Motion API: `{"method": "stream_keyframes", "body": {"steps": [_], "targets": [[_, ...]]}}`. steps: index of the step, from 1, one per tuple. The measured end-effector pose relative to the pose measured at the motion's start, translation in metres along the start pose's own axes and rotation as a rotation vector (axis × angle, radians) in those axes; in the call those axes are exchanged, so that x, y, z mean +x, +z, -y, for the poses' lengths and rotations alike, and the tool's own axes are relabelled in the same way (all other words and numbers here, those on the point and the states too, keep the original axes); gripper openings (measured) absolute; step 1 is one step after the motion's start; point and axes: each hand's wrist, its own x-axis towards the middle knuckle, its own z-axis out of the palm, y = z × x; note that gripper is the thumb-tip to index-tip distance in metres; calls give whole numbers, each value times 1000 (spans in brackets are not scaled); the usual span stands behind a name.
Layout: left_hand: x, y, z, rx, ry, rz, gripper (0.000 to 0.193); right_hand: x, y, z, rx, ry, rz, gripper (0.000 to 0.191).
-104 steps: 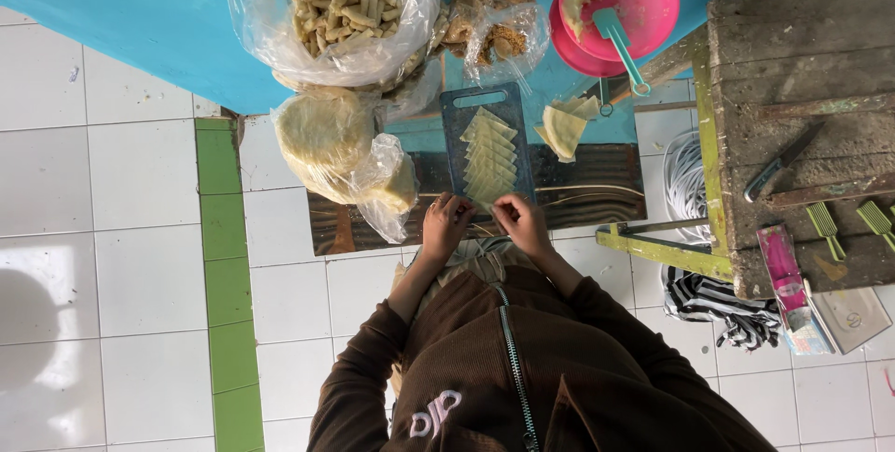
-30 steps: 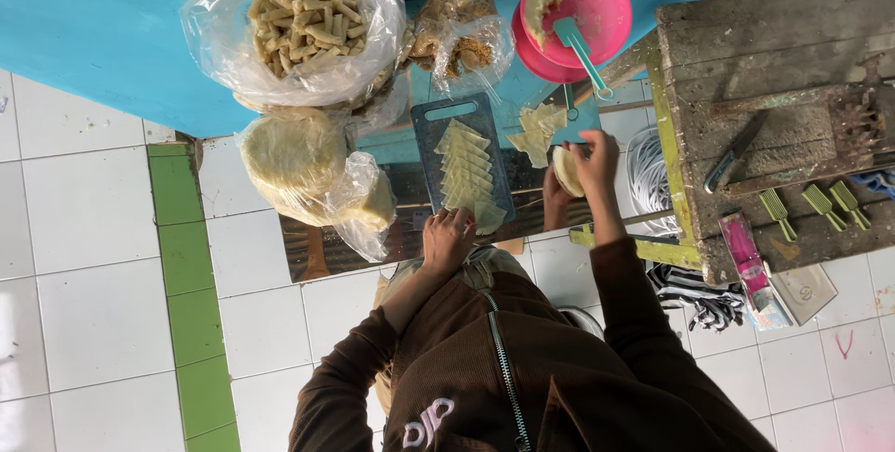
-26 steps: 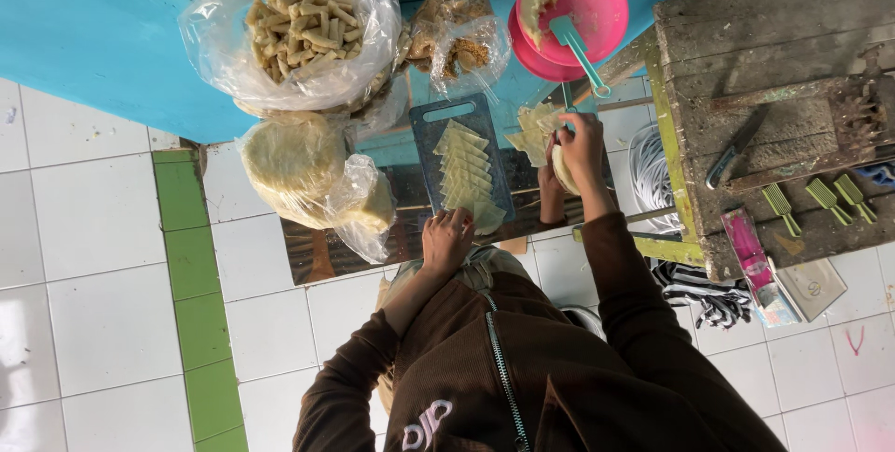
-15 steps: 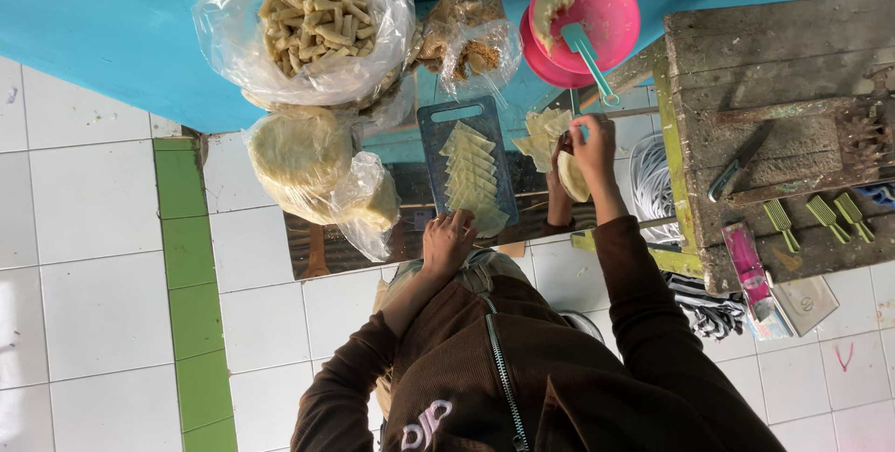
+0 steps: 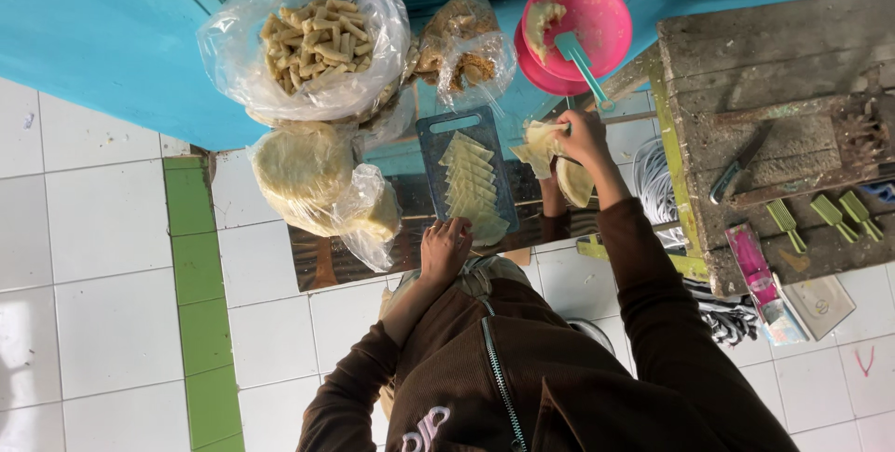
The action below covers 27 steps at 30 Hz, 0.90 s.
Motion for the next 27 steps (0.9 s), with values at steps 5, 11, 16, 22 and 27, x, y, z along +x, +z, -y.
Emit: {"method": "stream_keyframes", "body": {"steps": [5, 11, 16, 22, 27], "targets": [[2, -1, -4, 2, -17, -34, 18, -22, -19, 2, 185, -132, -161, 16], [7, -6, -8, 3, 0, -60, 20, -79, -7, 20, 62, -199, -54, 19], [5, -8, -8, 19, -21, -68, 21, -82, 16, 6, 122, -93, -105, 12], [3, -8, -7, 33, -15, -68, 20, -48, 19, 0, 224, -21, -247, 10], [-3, -12, -4, 59, -32, -76, 19, -32, 18, 2, 83, -85, -271, 16]]}}
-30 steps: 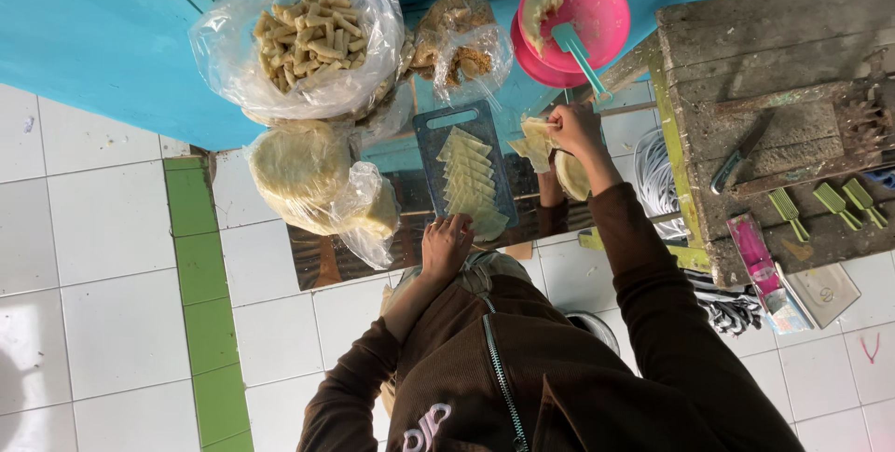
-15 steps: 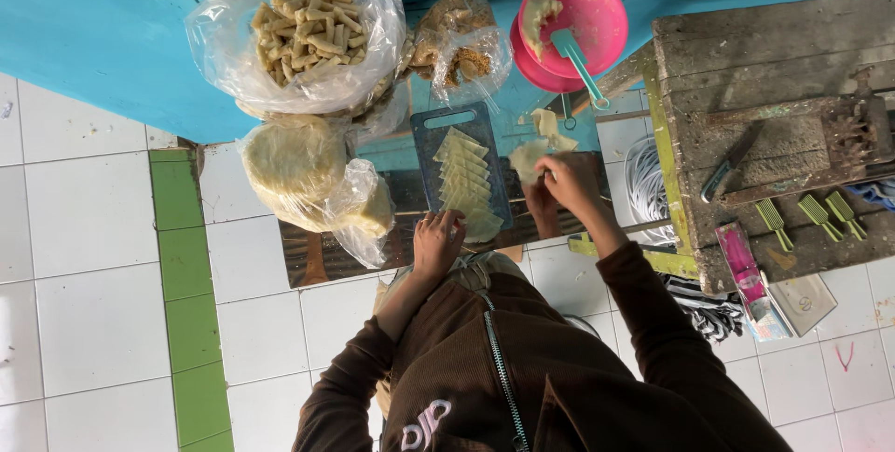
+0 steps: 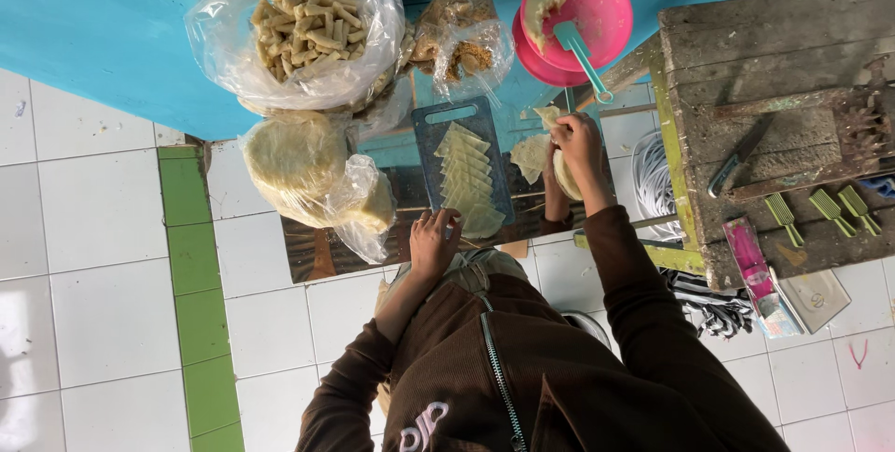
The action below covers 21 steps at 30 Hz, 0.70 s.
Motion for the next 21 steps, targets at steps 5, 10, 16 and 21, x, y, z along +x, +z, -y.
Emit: {"method": "stream_keyframes", "body": {"steps": [5, 10, 16, 21], "targets": [[-3, -3, 4, -16, 1, -38, 19, 6, -6, -11, 267, 270, 18, 18], [1, -3, 5, -41, -8, -27, 19, -1, -22, -16, 874, 488, 208, 23], [6, 0, 4, -60, 23, -4, 17, -11, -38, -22, 547, 258, 249, 17], [8, 0, 5, -69, 34, -6, 17, -12, -38, -30, 311, 307, 213, 19]]}}
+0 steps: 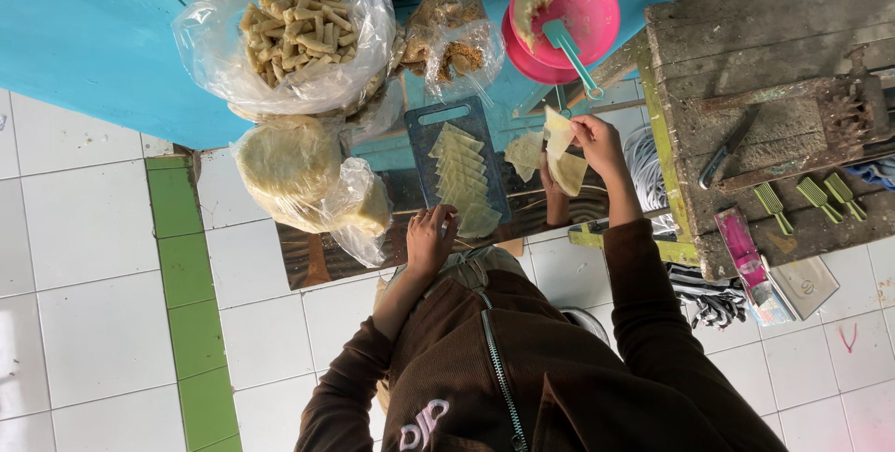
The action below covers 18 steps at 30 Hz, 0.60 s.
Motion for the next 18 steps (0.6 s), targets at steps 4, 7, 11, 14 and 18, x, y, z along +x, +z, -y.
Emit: {"method": "stream_keyframes", "body": {"steps": [4, 7, 11, 14, 18], "targets": [[0, 0, 1, -1, -6, -6, 18, -12, 15, 3, -417, -172, -183, 29], [-1, 0, 2, -1, -28, -9, 16, -23, 33, 11, -339, -333, 103, 18], [0, 2, 3, -11, -9, -25, 16, -29, 45, 17, -457, -319, 152, 18], [-2, 2, 3, -5, -15, -14, 16, -32, 43, 16, -458, -347, 114, 10], [-1, 2, 2, 1, -26, -2, 16, -30, 38, 14, -446, -402, 83, 10]]}}
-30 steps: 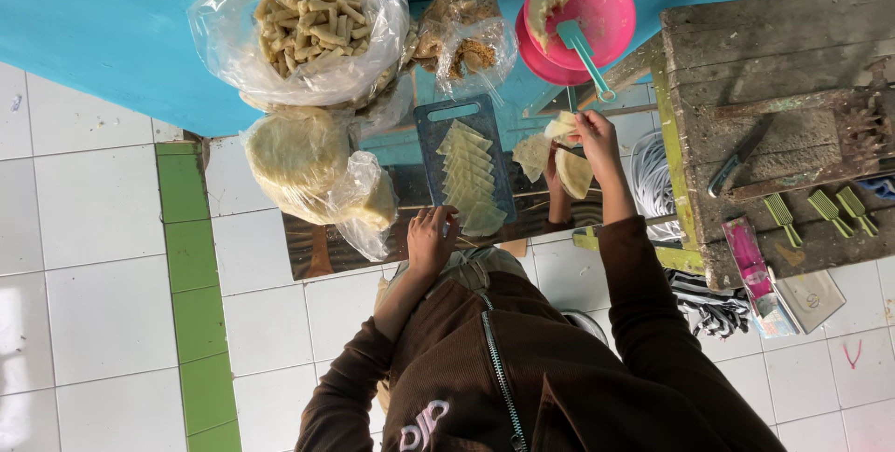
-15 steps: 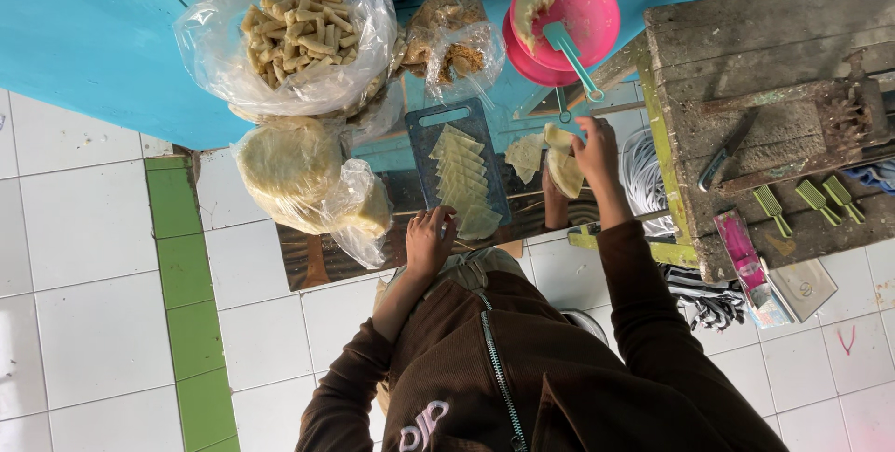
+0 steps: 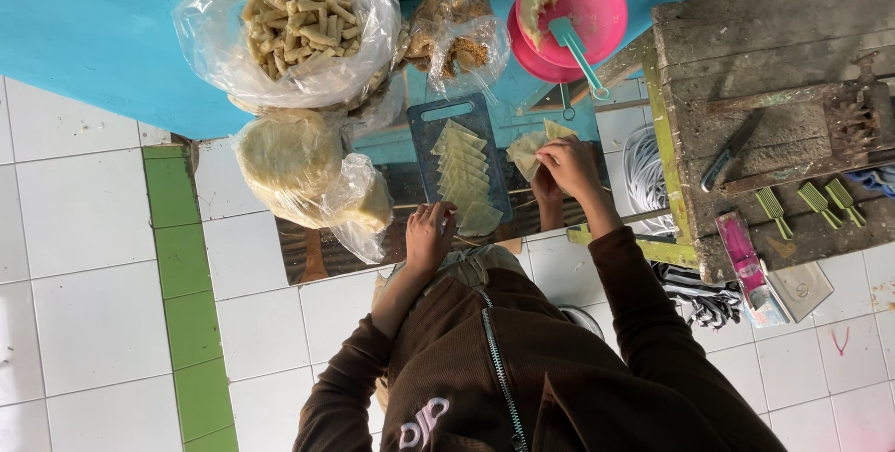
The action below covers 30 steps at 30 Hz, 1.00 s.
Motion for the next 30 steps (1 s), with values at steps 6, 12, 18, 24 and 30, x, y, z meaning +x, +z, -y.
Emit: {"method": "stream_keyframes", "body": {"steps": [6, 12, 18, 24, 30], "targets": [[9, -6, -14, -109, -47, 45, 16, 7, 6, -4, 379, 399, -31, 19], [33, -5, -42, -429, -224, 207, 26, 7, -1, 1, 1234, 595, 51, 19], [72, 24, -31, -1176, -362, 368, 39, -15, -7, 39, 1508, 537, 308, 20], [72, 56, -16, -1314, -569, 243, 25, -17, 15, 52, 1283, 466, 225, 26], [64, 53, -15, -1220, -575, 264, 23, -22, 32, 59, 1255, 417, -14, 21]]}}
